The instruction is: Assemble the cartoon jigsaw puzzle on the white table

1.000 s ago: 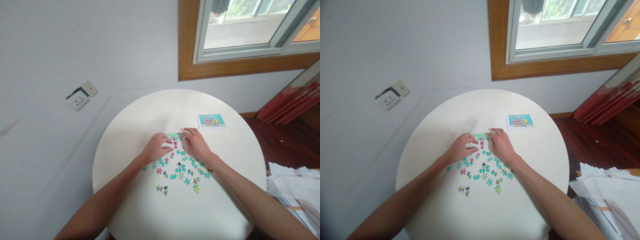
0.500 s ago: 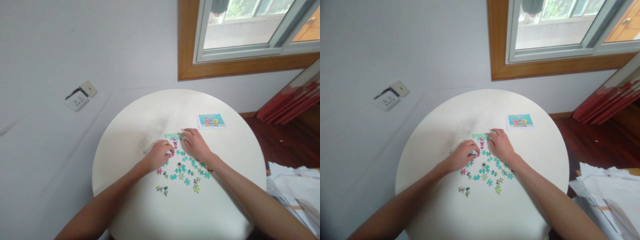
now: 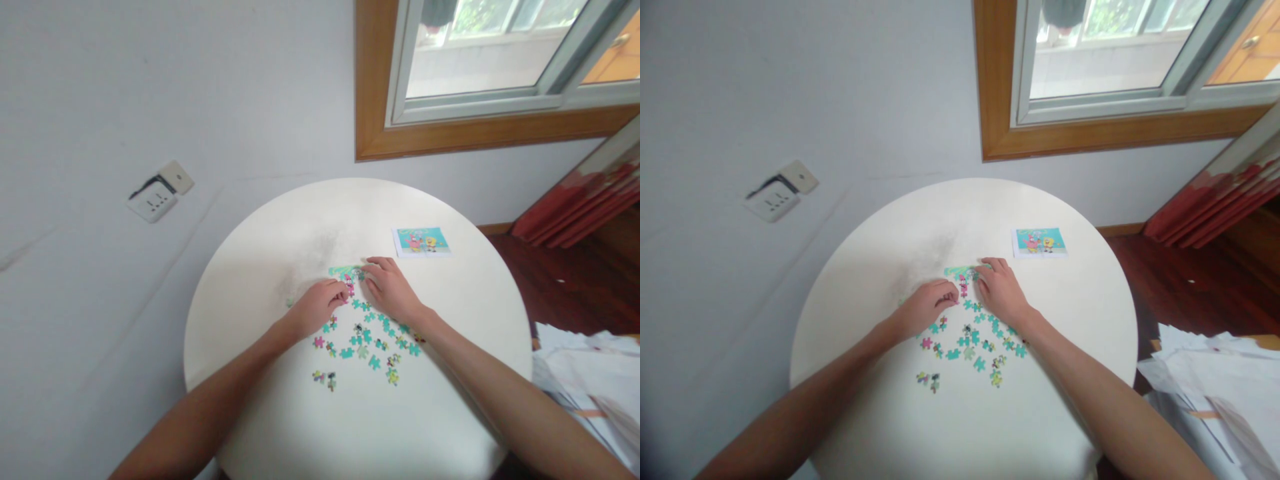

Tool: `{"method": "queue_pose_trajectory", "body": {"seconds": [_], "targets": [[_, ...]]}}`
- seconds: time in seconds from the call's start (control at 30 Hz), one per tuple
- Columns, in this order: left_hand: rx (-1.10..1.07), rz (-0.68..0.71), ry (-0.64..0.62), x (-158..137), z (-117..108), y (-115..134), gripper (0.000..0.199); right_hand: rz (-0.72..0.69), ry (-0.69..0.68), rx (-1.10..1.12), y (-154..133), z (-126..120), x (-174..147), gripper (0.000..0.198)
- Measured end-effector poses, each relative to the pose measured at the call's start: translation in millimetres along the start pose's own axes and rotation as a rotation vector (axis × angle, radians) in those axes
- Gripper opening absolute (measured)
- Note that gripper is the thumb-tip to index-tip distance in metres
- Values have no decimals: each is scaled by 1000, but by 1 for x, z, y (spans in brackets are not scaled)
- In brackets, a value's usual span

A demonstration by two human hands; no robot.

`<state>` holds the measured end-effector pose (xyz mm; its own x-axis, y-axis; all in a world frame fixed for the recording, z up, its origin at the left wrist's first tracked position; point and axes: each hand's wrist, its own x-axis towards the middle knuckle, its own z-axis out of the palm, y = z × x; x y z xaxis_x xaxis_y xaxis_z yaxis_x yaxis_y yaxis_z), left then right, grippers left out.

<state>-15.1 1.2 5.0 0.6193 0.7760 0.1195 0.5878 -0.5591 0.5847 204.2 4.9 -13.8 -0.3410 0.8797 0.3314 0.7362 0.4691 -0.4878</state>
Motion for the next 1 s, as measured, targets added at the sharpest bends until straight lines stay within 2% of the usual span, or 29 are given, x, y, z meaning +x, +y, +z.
{"method": "queue_pose_trajectory", "body": {"seconds": [0.1, 0.17, 0.37, 0.67, 1.0], "targets": [[-109, -68, 121, 6, 1, -5, 10, -3, -5, -8, 1, 2, 0, 31], [-122, -72, 150, 8, 2, -8, 10, -4, -11, -13, 1, 3, 0, 31], [-107, -22, 162, 9, 6, -13, 12, -4, -18, -18, 0, 4, 1, 30], [-55, -63, 165, 10, 6, -14, 16, -7, -16, 5, -1, 4, 1, 29], [-60, -48, 157, 11, 7, -14, 16, -4, -30, -5, -2, 4, 0, 29]]}}
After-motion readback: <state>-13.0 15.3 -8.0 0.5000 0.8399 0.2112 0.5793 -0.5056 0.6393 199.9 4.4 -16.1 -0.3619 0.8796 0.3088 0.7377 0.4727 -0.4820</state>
